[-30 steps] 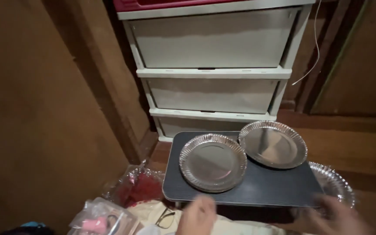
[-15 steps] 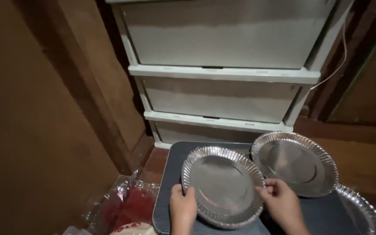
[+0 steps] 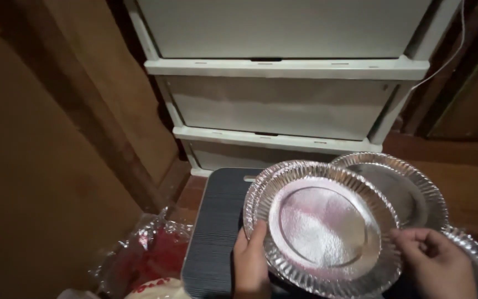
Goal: The person is sorting and counting silver paper plates on a small table.
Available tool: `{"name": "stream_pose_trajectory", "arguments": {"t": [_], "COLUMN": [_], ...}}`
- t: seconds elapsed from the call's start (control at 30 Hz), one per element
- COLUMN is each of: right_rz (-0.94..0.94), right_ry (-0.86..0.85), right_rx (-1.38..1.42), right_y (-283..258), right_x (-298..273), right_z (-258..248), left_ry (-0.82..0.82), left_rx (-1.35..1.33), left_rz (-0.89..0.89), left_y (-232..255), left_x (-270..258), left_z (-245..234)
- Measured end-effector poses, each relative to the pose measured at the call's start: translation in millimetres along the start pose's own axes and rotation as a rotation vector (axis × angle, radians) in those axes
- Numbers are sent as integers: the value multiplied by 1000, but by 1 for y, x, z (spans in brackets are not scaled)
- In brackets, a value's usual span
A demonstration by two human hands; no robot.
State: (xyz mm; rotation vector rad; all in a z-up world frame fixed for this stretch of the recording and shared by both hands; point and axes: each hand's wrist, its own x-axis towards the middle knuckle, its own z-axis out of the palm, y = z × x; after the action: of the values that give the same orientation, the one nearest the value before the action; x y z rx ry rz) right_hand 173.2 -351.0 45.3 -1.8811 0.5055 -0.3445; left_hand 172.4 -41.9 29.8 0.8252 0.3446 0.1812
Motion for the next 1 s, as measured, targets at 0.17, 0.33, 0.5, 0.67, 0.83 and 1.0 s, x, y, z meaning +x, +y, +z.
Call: {"name": "stream_pose_trajectory", "arguments": {"t": [0.17, 0.33, 0.5, 0.67, 0.83, 1.0], "right_rz": [174, -27, -9, 1, 183, 270], "right_ry": [107, 163, 152, 194, 262, 168], "right_rx": [215, 360, 278, 165, -175, -448], "right_y": [4, 84, 110, 91, 67, 58], "right_x": [37, 111, 142, 126, 106, 97], "right_z": [-23, -52, -69, -62, -51, -52], "left_ry": [202, 301, 409, 503, 483, 423], "left_rx": [174, 54, 61, -17, -73, -16], "left_rz": [-127, 112, 255, 250, 230, 220], "left_y": [23, 22, 23, 35, 39, 40], "left_x": [4, 20, 25, 17, 13, 7], "left_z": [19, -3, -16, -11, -8, -5]}}
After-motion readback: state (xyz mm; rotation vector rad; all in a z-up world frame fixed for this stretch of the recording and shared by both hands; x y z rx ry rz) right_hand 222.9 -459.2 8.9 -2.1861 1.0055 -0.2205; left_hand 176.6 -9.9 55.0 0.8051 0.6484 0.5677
